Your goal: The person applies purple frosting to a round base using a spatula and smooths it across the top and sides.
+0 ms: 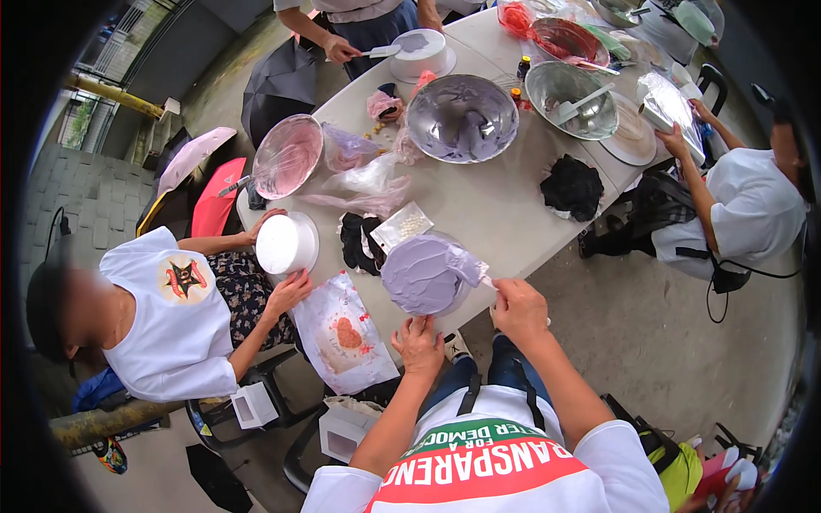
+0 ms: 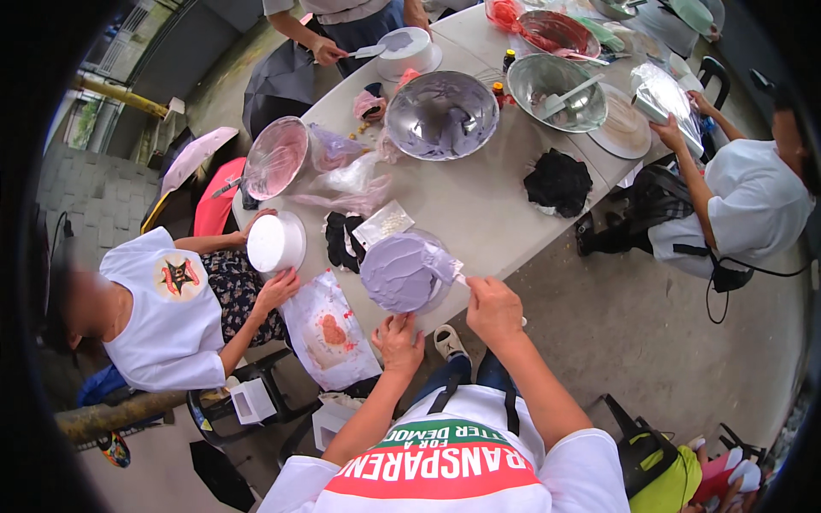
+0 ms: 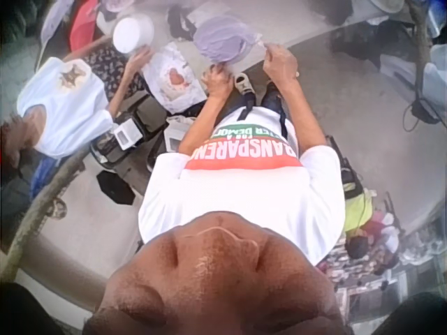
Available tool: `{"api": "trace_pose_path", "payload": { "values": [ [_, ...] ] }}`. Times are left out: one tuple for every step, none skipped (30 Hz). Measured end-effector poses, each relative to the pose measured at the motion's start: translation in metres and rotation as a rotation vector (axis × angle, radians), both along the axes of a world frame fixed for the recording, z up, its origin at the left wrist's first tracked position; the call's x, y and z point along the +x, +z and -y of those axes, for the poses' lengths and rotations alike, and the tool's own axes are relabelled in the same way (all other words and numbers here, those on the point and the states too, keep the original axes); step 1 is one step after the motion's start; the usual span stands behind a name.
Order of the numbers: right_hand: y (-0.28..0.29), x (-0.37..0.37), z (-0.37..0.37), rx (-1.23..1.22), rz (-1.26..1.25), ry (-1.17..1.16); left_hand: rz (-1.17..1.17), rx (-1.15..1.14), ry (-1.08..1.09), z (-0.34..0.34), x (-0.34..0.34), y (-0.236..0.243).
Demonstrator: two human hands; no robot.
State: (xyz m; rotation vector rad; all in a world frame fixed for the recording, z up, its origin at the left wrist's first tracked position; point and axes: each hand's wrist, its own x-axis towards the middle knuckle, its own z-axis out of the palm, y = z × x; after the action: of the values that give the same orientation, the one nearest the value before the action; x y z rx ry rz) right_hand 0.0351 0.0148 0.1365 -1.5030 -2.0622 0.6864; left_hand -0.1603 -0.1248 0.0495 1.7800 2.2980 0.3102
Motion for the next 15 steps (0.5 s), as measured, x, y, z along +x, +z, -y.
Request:
{"api": "trace_pose_path", "payload": {
  "values": [
    [-0.002, 0.005, -0.002, -0.015, -0.024, -0.047, -0.005, 0.001, -0.002, -0.001, 0.001, 0.0],
    [-0.004, 0.006, -0.003, -0.017, -0.026, -0.051, -0.005, -0.015, 0.001, -0.001, 0.002, 0.0],
    [-0.007, 0.005, -0.005, -0.059, -0.094, -0.066, -0.007, -0.024, 0.003, -0.001, 0.003, 0.0],
    [-0.008, 0.003, -0.008, -0.101, -0.163, -0.084, -0.009, -0.032, 0.003, -0.002, 0.004, 0.001],
    [-0.009, -0.002, -0.01, -0.103, -0.167, -0.086, -0.012, -0.04, 0.007, -0.002, 0.005, 0.001],
    [-0.011, -0.008, -0.012, -0.139, -0.197, -0.055, -0.016, -0.045, 0.009, -0.003, 0.007, 0.002],
    [-0.013, -0.011, -0.013, -0.178, -0.229, -0.023, -0.022, -0.052, 0.012, -0.004, 0.008, 0.003],
    [-0.019, -0.011, -0.015, -0.183, -0.235, -0.022, -0.031, -0.06, 0.018, -0.004, 0.01, 0.004],
    [-0.028, -0.011, -0.017, -0.221, -0.264, -0.05, -0.04, -0.067, 0.023, -0.005, 0.012, 0.005],
    [-0.037, -0.012, -0.018, -0.26, -0.295, -0.076, -0.048, -0.073, 0.025, -0.005, 0.013, 0.006],
    [-0.049, -0.009, -0.019, -0.265, -0.299, -0.078, -0.049, -0.074, 0.03, -0.006, 0.015, 0.006],
    [-0.06, -0.004, -0.019, -0.47, -0.435, -0.106, -0.05, -0.074, 0.035, -0.006, 0.016, 0.006],
    [-0.065, -0.001, -0.02, -0.678, -0.567, -0.131, -0.052, -0.08, 0.038, -0.006, 0.018, 0.005],
    [-0.069, 0.002, -0.02, -0.684, -0.568, -0.13, -0.049, -0.089, 0.05, -0.007, 0.02, 0.005],
    [-0.073, 0.004, -0.02, -0.826, -0.695, -0.165, -0.046, -0.098, 0.062, -0.007, 0.021, 0.005]
  ]
}}
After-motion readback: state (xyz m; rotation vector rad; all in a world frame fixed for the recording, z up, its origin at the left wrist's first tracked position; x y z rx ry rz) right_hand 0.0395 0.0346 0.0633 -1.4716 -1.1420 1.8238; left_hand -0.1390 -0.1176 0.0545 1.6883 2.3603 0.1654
